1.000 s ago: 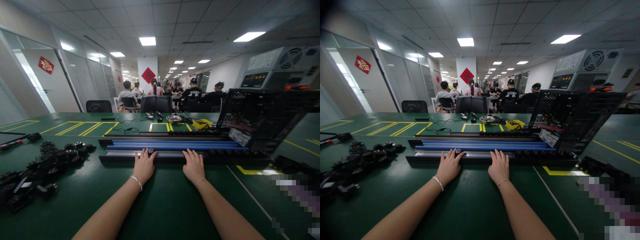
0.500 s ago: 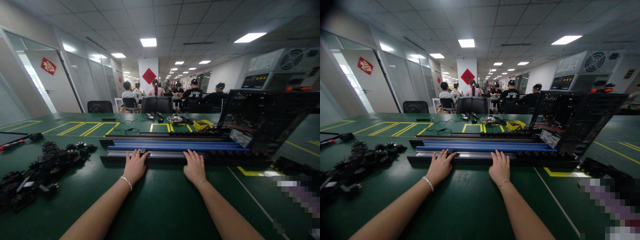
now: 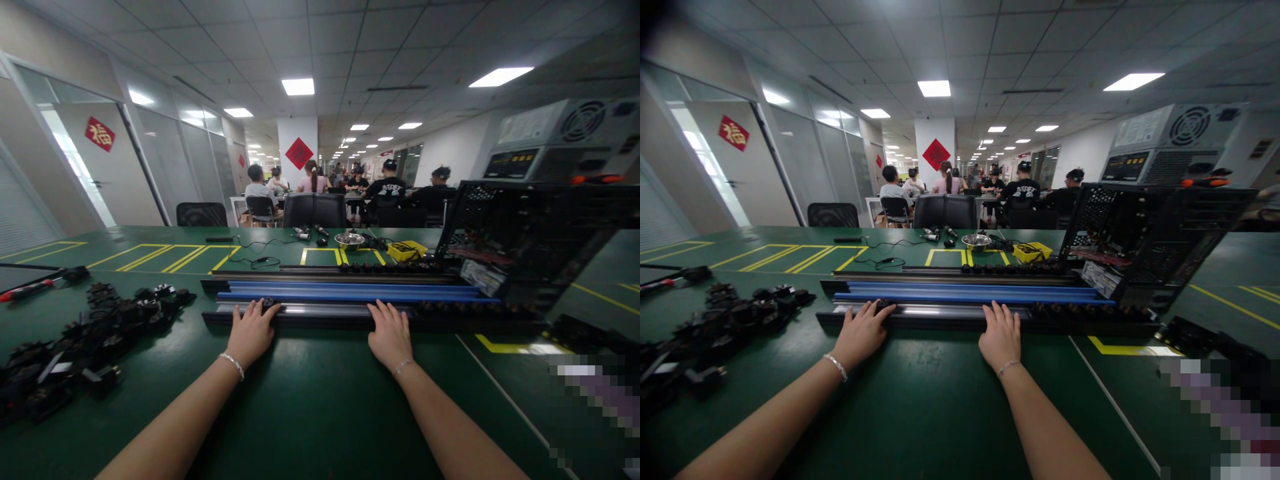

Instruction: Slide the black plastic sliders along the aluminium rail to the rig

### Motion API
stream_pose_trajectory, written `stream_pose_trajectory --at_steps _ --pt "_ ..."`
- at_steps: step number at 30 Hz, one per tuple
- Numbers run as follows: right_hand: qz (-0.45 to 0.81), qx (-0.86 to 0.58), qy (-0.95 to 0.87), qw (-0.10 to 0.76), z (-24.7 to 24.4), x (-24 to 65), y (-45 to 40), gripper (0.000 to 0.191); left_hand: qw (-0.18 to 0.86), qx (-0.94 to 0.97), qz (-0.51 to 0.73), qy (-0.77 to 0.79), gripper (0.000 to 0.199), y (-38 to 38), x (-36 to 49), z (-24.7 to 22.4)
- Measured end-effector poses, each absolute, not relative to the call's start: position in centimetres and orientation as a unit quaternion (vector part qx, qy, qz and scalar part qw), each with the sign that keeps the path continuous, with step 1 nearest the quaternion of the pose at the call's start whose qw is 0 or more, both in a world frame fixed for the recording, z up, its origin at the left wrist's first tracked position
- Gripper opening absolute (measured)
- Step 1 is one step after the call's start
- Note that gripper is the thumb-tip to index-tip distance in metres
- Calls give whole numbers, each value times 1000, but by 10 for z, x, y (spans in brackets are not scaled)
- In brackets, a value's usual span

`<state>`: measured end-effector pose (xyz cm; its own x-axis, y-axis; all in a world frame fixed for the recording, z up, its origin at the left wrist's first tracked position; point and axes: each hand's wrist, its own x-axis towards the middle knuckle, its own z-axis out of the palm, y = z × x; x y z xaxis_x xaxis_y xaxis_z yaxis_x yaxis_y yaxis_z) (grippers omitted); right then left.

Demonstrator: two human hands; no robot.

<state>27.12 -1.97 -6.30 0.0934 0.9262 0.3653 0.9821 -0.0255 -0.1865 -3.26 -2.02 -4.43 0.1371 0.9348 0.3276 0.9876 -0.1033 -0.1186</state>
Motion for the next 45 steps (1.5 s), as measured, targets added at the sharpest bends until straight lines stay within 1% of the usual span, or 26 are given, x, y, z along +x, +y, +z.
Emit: stream_pose_trajectory --at_steps 8,20,28,41,45 --pt "-77 -710 -669 204 -65 271 -20 63 139 -720 -84 -675 51 -21 -49 -39" --pt "-71 -715 -671 183 -63 271 -20 62 130 -701 -65 -699 51 -19 -65 -38" --pt "-72 -714 -671 186 -63 271 -20 62 101 -684 -50 -721 52 -17 -74 -32" --pt "-75 -711 -672 195 -66 272 -19 62 107 -669 -40 -734 51 -15 -96 -32" --pt "-71 -714 -670 189 -65 272 -20 62 93 -652 -36 -751 52 -14 -105 -32"
